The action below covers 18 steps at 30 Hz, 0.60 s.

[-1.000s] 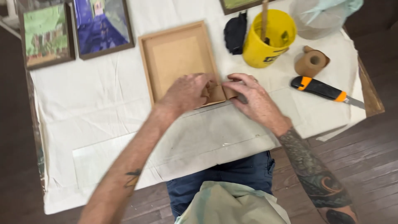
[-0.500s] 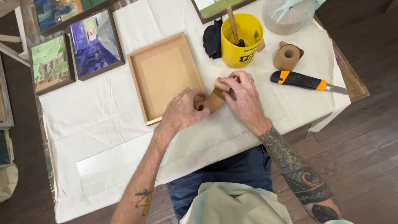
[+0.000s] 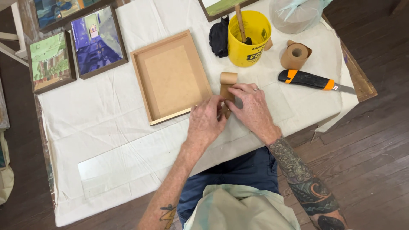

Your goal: Lining the interior of a wooden frame with adhesive material, trimming it with a utility knife, and smoothing it down.

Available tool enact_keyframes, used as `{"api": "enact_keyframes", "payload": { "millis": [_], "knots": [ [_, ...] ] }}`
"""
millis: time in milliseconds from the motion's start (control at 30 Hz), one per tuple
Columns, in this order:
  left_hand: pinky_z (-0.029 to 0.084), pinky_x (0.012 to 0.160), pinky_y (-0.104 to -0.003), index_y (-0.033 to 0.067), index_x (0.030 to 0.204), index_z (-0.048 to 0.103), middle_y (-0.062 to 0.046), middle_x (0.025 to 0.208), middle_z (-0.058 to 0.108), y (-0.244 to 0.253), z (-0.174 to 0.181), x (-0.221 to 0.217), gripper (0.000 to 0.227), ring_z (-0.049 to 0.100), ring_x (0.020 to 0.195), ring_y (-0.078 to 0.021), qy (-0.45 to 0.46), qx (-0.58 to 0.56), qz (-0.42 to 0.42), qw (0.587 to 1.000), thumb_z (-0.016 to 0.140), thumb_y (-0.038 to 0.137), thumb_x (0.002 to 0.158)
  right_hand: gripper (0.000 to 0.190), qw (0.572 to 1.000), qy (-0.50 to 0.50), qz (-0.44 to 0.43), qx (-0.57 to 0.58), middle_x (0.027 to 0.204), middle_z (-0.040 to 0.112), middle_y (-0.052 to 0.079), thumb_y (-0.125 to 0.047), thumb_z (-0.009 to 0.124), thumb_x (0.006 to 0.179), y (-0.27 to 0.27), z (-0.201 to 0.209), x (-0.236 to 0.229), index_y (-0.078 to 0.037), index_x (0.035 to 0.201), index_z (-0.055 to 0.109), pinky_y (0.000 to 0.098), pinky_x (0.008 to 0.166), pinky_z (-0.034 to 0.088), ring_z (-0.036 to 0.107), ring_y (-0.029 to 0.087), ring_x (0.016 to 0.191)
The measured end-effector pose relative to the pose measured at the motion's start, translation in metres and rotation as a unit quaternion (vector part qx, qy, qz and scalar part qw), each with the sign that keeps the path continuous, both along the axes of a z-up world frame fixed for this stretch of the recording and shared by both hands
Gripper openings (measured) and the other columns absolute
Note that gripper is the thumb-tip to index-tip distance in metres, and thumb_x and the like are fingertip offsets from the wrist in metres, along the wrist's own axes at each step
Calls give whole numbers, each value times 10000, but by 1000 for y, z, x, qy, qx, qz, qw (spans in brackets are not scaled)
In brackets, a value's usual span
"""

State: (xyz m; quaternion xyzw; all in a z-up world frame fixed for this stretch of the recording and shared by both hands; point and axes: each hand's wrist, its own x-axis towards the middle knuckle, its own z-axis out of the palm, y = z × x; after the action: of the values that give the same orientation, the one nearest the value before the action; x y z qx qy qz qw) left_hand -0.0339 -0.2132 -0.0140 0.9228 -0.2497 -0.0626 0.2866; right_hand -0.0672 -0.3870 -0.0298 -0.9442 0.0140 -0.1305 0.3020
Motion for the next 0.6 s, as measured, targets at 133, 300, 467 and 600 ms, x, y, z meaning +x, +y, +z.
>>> {"api": "enact_keyframes", "payload": {
  "millis": [133,300,467,600],
  "knots": [
    [541,863,-453,221,1040,698,-12,905,693,2,-8,-11,293,700,973,-249,-1,6,17,1000,759,308,767,236,1000,6,4,4,1201,696,-11,-282,784,889,-2,-6,1,-242,1121,779,429,951,455,595,244,1186],
    [594,818,-448,129,801,701,-58,861,659,1,4,-23,308,693,930,-295,11,-127,40,991,802,420,805,99,998,-17,24,50,1111,704,-65,-275,764,930,-4,-5,2,-270,1026,788,378,920,440,607,190,1135],
    [594,772,-438,160,824,654,-34,801,639,-5,-2,-24,211,703,870,-279,16,-168,44,985,804,308,818,75,999,-22,14,45,1054,726,-66,-287,736,976,-5,0,0,-270,1034,781,369,886,460,644,183,1077],
    [573,772,-404,148,836,571,-38,798,584,-8,-9,-27,236,677,867,-277,-51,-214,34,975,782,49,797,128,996,-32,10,87,1050,752,9,-282,736,985,-4,5,1,-240,1092,793,378,859,539,701,245,1037]
  ]
}}
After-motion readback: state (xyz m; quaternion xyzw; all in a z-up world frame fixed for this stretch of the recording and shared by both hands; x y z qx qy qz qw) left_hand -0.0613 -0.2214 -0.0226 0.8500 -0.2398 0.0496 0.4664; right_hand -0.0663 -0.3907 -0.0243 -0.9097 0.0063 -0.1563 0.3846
